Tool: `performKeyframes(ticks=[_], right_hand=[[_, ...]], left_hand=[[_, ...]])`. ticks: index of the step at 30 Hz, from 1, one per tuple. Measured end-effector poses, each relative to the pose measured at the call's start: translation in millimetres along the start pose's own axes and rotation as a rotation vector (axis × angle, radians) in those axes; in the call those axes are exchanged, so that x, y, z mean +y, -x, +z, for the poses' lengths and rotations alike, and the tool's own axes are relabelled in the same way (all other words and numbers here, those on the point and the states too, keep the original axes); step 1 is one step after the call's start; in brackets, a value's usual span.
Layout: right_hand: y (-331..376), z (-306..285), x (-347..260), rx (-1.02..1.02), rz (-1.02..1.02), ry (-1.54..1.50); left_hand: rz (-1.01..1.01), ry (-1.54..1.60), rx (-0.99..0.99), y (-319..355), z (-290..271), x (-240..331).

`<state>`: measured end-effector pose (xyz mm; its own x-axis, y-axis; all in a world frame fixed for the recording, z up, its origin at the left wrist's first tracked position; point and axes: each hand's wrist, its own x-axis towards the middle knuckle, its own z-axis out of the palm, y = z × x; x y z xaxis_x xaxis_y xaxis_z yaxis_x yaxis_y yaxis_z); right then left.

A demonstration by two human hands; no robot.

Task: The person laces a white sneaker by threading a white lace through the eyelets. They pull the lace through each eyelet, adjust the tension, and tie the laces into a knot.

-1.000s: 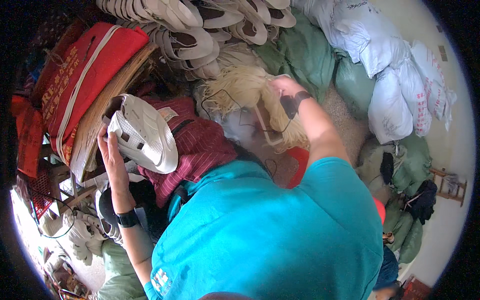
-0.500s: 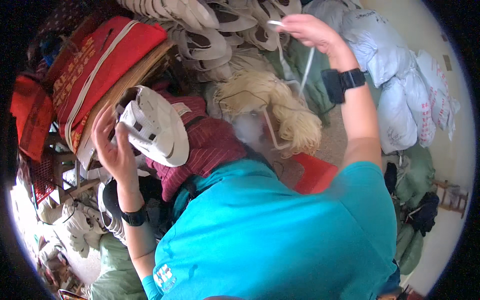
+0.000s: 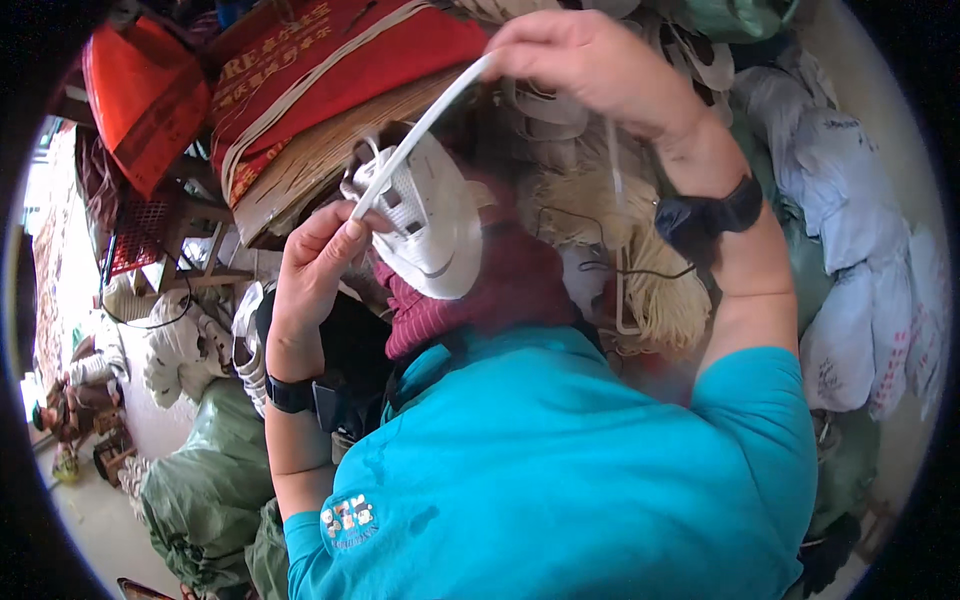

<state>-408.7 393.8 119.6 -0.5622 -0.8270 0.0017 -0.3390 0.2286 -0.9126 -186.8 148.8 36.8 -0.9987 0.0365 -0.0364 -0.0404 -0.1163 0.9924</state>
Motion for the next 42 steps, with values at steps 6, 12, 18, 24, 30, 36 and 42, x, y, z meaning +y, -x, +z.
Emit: performKeyframes(ticks=[6, 12, 18, 24, 30, 36, 42], right_hand=[[7.9, -62.5, 76.1, 0.278, 0.146, 0.867], [2.4, 35.9, 71.3, 0.193, -0.391, 0.827], [28.4, 139.6, 48.7, -0.161, -0.231, -0.012], [28.8, 139.2, 60.3, -0.208, -0.070, -0.113], [21.5, 141.4, 78.6, 0.027, -0.114, -0.016], [22.5, 142.7, 72.7, 0.069, -0.223, 0.295], [22.4, 148.1, 72.8, 0.085, -0.123, 0.179]], left_hand=[[0.122, -0.418, 0.034, 33.3, -20.9, -29.5], [-0.249, -0.127, -0.069, 16.2, 33.0, -22.1], [-0.239, -0.066, -0.047, 10.3, 41.0, -43.6], [-0.143, -0.031, 0.078, 20.4, 30.5, -63.3], [0.165, -0.261, 0.359, 17.0, 33.8, -78.4], [0.200, -0.479, 0.331, 17.3, 30.4, -82.3], [0.248, -0.473, 0.333, 15.1, 28.8, -86.0]])
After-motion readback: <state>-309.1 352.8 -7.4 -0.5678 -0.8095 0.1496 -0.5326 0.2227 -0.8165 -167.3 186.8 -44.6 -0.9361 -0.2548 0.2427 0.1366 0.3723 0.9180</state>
